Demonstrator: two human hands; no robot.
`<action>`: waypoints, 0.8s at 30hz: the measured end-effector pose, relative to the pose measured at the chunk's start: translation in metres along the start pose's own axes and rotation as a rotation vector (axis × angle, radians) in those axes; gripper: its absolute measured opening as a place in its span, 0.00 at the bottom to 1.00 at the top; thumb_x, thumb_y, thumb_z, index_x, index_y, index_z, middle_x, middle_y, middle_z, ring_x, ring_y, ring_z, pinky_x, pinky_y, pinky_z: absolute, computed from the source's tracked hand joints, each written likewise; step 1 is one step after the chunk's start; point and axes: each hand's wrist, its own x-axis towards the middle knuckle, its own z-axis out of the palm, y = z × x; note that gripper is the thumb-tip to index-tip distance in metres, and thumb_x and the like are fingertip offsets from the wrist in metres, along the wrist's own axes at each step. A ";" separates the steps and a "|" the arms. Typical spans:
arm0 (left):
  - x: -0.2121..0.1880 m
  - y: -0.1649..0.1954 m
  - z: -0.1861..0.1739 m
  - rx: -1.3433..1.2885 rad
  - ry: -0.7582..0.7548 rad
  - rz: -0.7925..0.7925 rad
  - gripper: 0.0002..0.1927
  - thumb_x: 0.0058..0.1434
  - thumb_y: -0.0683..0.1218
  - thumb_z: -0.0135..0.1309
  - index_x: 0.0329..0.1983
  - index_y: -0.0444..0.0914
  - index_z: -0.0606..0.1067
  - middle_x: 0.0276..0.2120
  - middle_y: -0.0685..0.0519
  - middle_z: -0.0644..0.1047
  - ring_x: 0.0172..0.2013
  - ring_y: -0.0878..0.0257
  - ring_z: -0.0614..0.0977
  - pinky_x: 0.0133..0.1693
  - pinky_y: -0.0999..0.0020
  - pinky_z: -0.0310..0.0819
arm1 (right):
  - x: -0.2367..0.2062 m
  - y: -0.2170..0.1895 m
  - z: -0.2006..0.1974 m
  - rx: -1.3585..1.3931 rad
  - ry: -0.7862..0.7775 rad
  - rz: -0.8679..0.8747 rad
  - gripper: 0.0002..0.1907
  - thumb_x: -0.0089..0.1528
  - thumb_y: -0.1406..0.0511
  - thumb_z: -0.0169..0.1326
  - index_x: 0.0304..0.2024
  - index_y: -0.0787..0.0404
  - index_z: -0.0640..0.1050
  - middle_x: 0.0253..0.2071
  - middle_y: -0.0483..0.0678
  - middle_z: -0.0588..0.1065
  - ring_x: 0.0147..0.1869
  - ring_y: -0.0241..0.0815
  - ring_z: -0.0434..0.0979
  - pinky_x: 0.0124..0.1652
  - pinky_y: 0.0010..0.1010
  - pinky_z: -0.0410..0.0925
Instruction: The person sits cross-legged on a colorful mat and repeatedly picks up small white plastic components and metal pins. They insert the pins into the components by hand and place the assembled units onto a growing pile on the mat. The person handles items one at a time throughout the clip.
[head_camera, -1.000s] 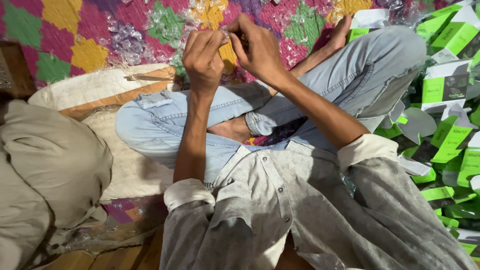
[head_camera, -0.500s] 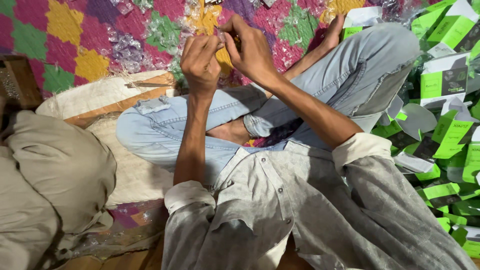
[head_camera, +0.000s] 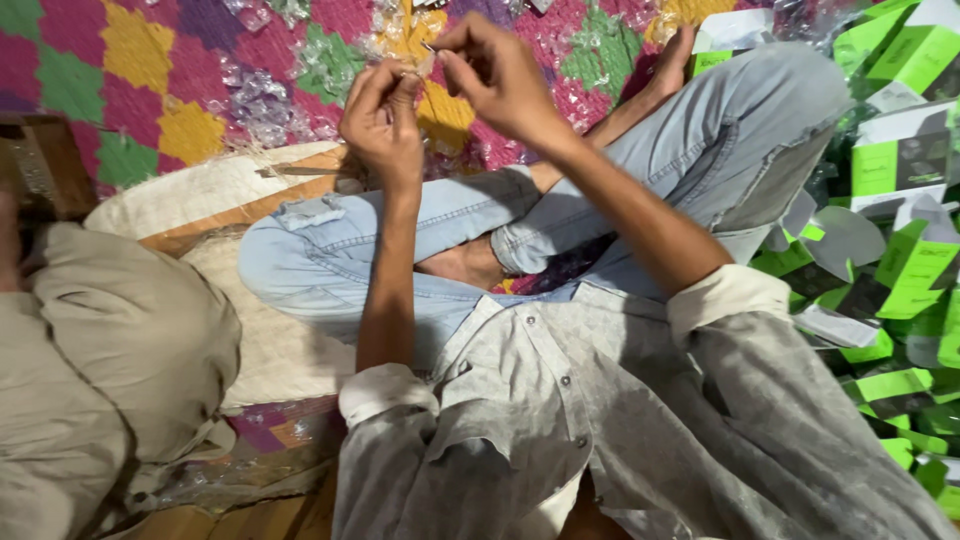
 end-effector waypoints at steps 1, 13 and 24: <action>0.000 -0.003 -0.003 -0.115 0.013 -0.131 0.05 0.67 0.36 0.58 0.43 0.36 0.81 0.36 0.53 0.81 0.32 0.67 0.81 0.32 0.72 0.80 | 0.001 0.001 -0.007 0.141 -0.068 0.014 0.05 0.75 0.69 0.53 0.52 0.64 0.75 0.36 0.43 0.76 0.37 0.30 0.76 0.36 0.26 0.69; 0.003 0.009 0.002 -0.371 -0.349 -0.293 0.08 0.74 0.45 0.58 0.43 0.37 0.73 0.33 0.57 0.77 0.35 0.69 0.78 0.38 0.73 0.72 | -0.005 0.003 -0.006 0.370 -0.199 0.121 0.08 0.77 0.68 0.49 0.56 0.65 0.74 0.38 0.42 0.74 0.40 0.28 0.73 0.37 0.22 0.65; 0.008 0.028 -0.008 0.529 -0.195 0.328 0.04 0.63 0.35 0.59 0.40 0.33 0.81 0.30 0.47 0.79 0.31 0.57 0.81 0.33 0.62 0.73 | -0.007 -0.019 -0.003 -0.483 0.068 -0.424 0.04 0.67 0.71 0.63 0.41 0.64 0.79 0.33 0.52 0.80 0.32 0.45 0.82 0.30 0.35 0.71</action>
